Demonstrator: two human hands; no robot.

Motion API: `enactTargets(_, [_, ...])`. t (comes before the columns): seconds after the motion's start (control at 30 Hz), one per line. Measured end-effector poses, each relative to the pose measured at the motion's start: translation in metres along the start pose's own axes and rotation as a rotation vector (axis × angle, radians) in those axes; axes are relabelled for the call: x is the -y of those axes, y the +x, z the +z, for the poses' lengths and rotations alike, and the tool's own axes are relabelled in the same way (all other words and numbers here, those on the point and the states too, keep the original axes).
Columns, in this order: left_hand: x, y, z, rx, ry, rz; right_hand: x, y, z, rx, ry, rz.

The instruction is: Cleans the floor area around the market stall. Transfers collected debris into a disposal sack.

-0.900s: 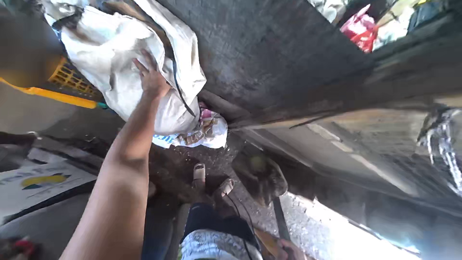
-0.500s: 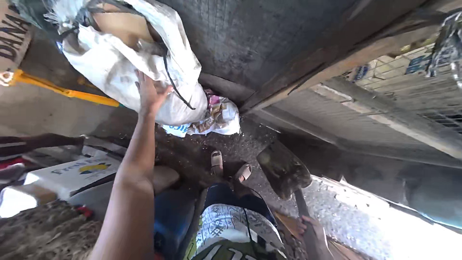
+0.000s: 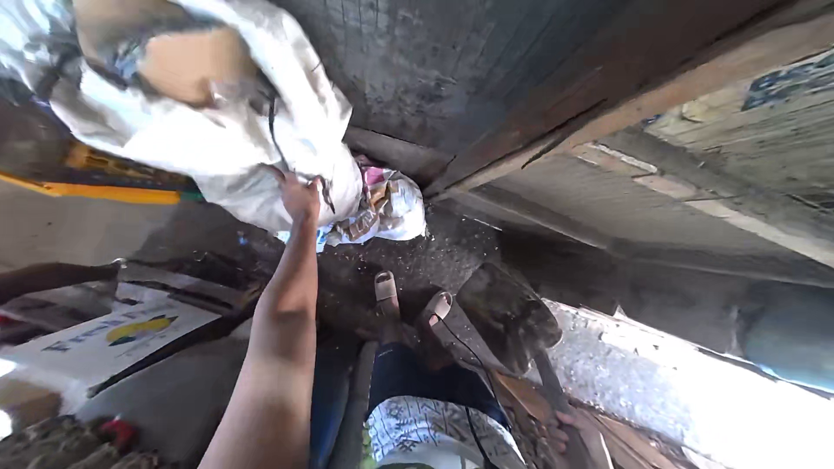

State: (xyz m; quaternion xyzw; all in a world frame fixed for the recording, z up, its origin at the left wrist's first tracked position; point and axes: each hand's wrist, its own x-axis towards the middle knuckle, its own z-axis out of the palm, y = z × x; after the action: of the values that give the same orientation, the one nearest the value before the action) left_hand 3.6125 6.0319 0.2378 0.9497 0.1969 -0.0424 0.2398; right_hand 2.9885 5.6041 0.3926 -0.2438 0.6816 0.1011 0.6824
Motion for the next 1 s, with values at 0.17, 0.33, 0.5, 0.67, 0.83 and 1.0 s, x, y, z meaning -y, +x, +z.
enactTargets(0.17, [-0.041, 0.038, 0.016, -0.027, 0.019, -0.033, 0.021, -0.005, 0.035, 0.026, -0.033, 0.063])
enactTargets(0.33, [-0.034, 0.078, 0.030, 0.123, 0.217, -0.175, 0.044, 0.006, 0.068, -0.107, -0.120, 0.014])
enactTargets(0.5, [-0.013, 0.095, 0.072, -0.023, -0.102, -0.266, 0.043, -0.002, 0.088, -0.125, -0.189, -0.018])
enactTargets(0.67, [-0.006, 0.111, 0.085, 0.245, 0.162, -0.201, 0.046, -0.007, 0.084, -0.145, -0.226, -0.094])
enactTargets(0.83, [-0.006, 0.085, 0.011, 0.277, 0.178, 0.122, 0.034, -0.003, 0.067, -0.101, -0.214, -0.091])
enactTargets(1.0, [0.001, 0.051, -0.037, 0.293, -0.133, 0.209, 0.025, 0.001, 0.076, -0.071, -0.102, -0.084])
